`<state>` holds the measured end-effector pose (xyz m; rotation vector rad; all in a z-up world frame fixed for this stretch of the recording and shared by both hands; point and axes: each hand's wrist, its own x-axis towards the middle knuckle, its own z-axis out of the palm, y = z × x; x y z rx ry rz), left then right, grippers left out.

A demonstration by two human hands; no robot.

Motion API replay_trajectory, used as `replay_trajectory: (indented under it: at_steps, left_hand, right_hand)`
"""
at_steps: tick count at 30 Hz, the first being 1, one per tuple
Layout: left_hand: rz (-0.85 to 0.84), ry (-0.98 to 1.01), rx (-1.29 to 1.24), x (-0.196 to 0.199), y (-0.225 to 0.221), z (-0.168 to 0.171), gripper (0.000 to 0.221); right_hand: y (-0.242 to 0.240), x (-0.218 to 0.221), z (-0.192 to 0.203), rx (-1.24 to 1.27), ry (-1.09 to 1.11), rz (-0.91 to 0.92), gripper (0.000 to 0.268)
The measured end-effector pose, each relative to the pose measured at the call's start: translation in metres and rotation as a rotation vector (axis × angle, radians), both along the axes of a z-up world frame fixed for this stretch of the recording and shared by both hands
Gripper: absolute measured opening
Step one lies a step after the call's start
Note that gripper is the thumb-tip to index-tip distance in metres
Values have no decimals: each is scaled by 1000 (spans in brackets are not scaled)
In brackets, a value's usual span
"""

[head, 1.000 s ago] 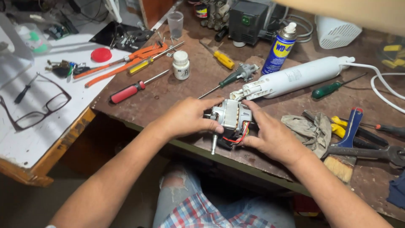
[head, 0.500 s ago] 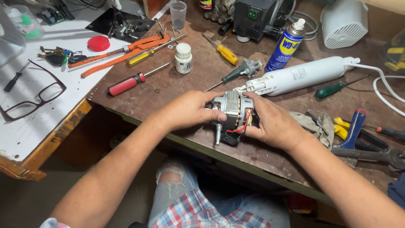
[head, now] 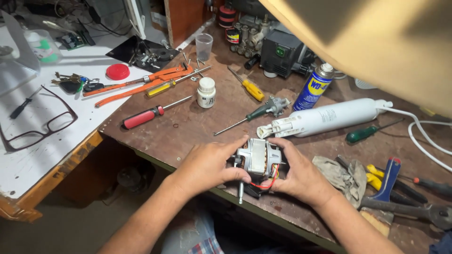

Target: Disassembling, cleaning, and lubricating an electric motor using hand tools at a repair bench.

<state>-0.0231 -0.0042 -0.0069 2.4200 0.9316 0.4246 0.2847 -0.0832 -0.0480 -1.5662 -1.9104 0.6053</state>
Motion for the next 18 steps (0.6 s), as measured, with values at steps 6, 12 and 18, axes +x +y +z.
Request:
replay_trajectory:
  at_steps: [6, 12, 18]
  left_hand:
    - [36, -46, 46, 6, 0, -10, 110]
    - [22, -275, 484, 6, -10, -14, 95]
    - [-93, -255, 875, 5, -10, -7, 97]
  right_hand:
    - [-2, -7, 7, -79, 152, -69, 131]
    - [-9, -15, 12, -19, 303, -150, 136]
    - [-16, 6, 19, -197, 753, 111, 135]
